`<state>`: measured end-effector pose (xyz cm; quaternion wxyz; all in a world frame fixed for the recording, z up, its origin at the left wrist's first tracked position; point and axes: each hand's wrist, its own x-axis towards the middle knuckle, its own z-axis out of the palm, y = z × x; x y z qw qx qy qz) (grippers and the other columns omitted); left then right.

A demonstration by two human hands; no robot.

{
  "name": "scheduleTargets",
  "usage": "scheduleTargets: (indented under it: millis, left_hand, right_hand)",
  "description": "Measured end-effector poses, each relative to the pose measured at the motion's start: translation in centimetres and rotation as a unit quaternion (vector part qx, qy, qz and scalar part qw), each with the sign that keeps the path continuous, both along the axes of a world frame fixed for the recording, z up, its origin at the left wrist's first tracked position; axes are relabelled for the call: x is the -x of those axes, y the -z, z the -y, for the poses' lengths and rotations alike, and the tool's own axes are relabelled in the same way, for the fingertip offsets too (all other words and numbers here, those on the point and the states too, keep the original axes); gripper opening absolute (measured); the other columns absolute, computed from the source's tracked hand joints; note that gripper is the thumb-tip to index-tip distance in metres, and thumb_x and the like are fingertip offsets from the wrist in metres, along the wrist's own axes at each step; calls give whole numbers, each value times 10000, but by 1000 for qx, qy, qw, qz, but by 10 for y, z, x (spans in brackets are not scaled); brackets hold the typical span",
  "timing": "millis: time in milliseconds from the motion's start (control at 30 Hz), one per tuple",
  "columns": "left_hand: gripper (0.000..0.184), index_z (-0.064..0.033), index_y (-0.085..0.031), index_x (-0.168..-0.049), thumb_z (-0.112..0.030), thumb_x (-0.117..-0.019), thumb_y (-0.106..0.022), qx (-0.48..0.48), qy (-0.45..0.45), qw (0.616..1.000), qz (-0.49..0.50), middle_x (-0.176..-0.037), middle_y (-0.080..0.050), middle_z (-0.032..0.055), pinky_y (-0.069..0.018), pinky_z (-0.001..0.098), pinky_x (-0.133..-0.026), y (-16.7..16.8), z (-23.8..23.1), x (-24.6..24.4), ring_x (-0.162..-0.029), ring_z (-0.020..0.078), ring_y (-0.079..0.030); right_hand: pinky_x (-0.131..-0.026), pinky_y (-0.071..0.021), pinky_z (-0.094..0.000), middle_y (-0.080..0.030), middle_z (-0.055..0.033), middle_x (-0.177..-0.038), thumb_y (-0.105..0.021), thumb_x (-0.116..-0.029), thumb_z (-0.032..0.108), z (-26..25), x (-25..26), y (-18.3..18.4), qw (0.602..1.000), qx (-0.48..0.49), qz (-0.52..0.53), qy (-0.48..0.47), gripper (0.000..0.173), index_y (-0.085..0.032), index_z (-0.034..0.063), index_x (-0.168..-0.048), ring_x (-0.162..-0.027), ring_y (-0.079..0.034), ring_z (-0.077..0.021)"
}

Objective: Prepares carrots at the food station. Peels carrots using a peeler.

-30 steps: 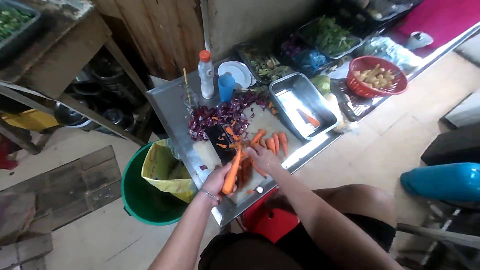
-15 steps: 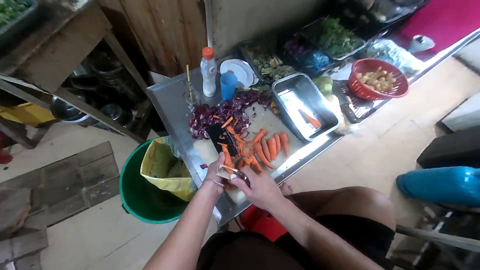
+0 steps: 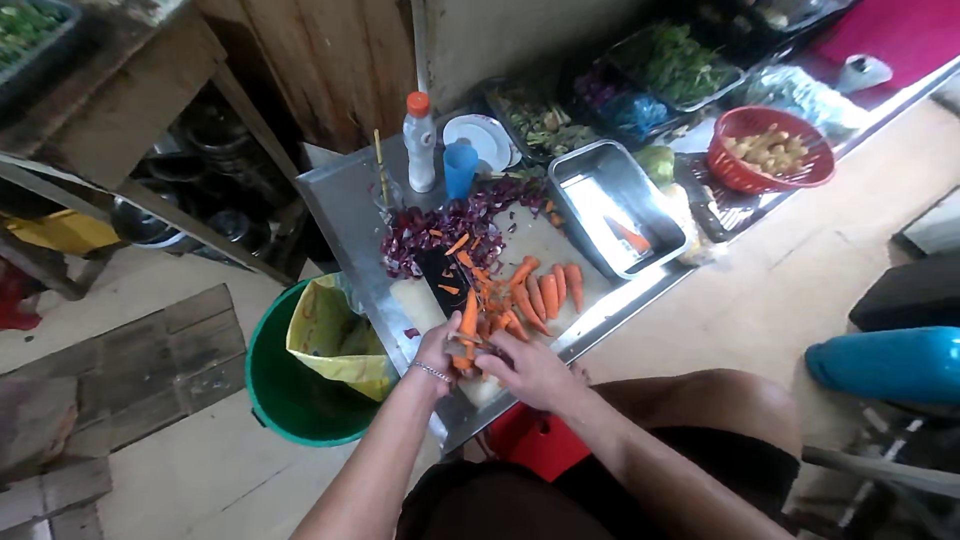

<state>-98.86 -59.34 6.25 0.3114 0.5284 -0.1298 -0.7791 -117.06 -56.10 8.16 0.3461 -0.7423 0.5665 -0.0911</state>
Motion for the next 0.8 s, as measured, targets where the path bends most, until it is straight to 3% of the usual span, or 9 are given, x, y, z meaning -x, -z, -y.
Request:
scheduleTargets:
  millis: [100,167,233,300,400,467,600,633,800]
  left_hand:
    - [523,-92,-637,-1101,-546,-1071,-378,-18,5,1000,11,-758,-631,85,-470,284,-441,-2,3,2,-527,155,-565]
    - [451,-97,-600,-1069,-484,-1079,-368,-34,23,999,2,-733,-593,72,-439,270,-420,-4,5,1,-497,144,-526]
    - [480,-92,-588,-1145,-502,-1091,-344,-39,51,998,-18,-785,-614,86,-459,267,-424,-5,4,0,-504,145,-542]
    - [542,-120,-615,-1274,-546,-1082,-340,-22,75,996,-45,-803,-614,84,-470,273,-442,1,2,-2,-521,152,-548]
    - [559,-145,-627,-1266,-600,-1056,-380,-8,75,997,-31,-824,-613,61,-491,273,-463,1,4,-2,-550,143,-563]
    - [547,-117,-635,-1220,-577,-1063,-384,-24,33,999,12,-822,-623,61,-489,278,-470,-2,8,-2,-577,151,-583]
    - [531,-92,-628,-1124,-546,-1081,-358,-39,-34,996,77,-816,-622,84,-471,300,-477,-1,19,2,-577,170,-567]
    - [532,-94,-624,-1106,-541,-1086,-337,-27,-43,995,85,-791,-620,74,-465,292,-476,-1,20,5,-565,156,-560]
    - [505,-60,-615,-1161,-480,-1100,-341,1,-91,996,-4,-813,-631,57,-540,296,-601,2,18,14,-657,135,-615]
  right_hand:
    - [-622,-559,-536,-644,-71,-694,-422,-1018,658,16,6,14,999,16,-26,-17,573,-655,147,-1131,-669,-683,-279]
    - [-716,-564,-602,-697,-140,-798,-433,-1035,624,31,10,20,999,-6,-43,7,578,-649,132,-1247,-787,-715,-357]
    - [-790,-561,-637,-723,-183,-894,-439,-1043,604,50,23,40,997,-13,-35,64,603,-647,100,-1301,-875,-720,-394]
    - [-846,-538,-647,-716,-194,-986,-449,-1064,546,70,34,55,989,-57,-26,133,536,-654,102,-1284,-955,-699,-395]
    - [-934,-501,-663,-691,-243,-1127,-390,-1073,568,79,38,53,969,-138,-31,204,623,-666,39,-1253,-1089,-664,-425]
    - [-850,-525,-639,-688,-242,-1035,-362,-1068,601,63,23,34,961,-163,-14,221,678,-671,10,-1188,-967,-680,-412]
    - [-833,-548,-626,-700,-197,-1010,-387,-1058,601,23,-11,-9,969,-167,6,180,616,-622,90,-1311,-929,-696,-374]
    - [-763,-564,-600,-695,-166,-918,-403,-1052,607,13,-17,-14,977,-139,-2,160,592,-625,101,-1266,-847,-701,-349]
    - [-654,-567,-529,-664,-78,-728,-436,-1022,649,-3,-23,-10,997,-30,-36,68,586,-645,131,-1199,-698,-694,-288]
